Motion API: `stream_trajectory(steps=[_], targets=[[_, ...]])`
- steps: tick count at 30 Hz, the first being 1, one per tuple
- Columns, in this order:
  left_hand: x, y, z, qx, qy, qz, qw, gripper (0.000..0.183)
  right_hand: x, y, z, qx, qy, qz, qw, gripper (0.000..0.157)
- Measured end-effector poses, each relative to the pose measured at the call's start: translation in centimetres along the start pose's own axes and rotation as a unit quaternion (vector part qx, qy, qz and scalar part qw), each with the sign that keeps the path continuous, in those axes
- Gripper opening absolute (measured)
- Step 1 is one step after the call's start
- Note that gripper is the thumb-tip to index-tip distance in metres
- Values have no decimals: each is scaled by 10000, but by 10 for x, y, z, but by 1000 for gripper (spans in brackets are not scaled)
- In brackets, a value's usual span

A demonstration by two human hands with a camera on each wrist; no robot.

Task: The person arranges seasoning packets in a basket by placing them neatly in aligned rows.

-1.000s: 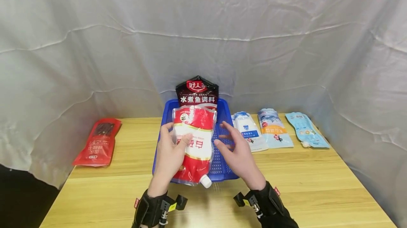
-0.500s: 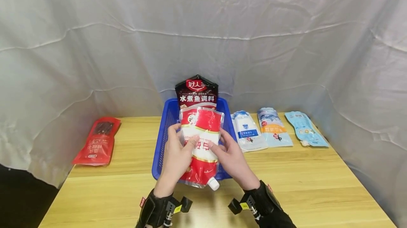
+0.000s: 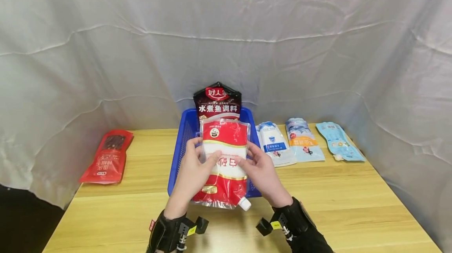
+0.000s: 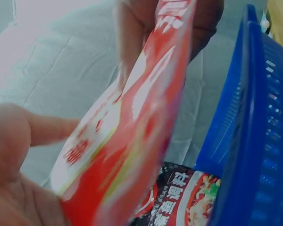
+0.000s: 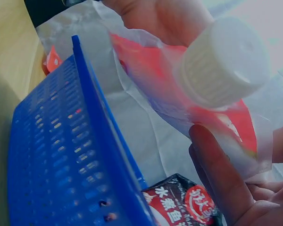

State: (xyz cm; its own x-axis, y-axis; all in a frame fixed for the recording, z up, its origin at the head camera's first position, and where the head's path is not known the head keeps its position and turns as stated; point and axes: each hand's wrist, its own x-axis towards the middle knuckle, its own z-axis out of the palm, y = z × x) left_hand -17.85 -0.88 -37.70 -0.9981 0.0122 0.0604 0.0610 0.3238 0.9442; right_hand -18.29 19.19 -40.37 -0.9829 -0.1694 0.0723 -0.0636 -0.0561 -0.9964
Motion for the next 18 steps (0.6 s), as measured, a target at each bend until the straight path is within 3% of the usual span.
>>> stream_trajectory(steps=[5,11,18], targets=[[3,-3,-8,-422,-376,86,9984,65,-1,-3,-8,-125,-180,18,9998,60],[7,-8,-17,-699,-444,34,9966,63,-2,-10,-19,-305,-446,194,9984,62],[11,-13,-22,-918,-750,-73,9929,63,-5,-17,-27,-608,-835,356,9940,67]])
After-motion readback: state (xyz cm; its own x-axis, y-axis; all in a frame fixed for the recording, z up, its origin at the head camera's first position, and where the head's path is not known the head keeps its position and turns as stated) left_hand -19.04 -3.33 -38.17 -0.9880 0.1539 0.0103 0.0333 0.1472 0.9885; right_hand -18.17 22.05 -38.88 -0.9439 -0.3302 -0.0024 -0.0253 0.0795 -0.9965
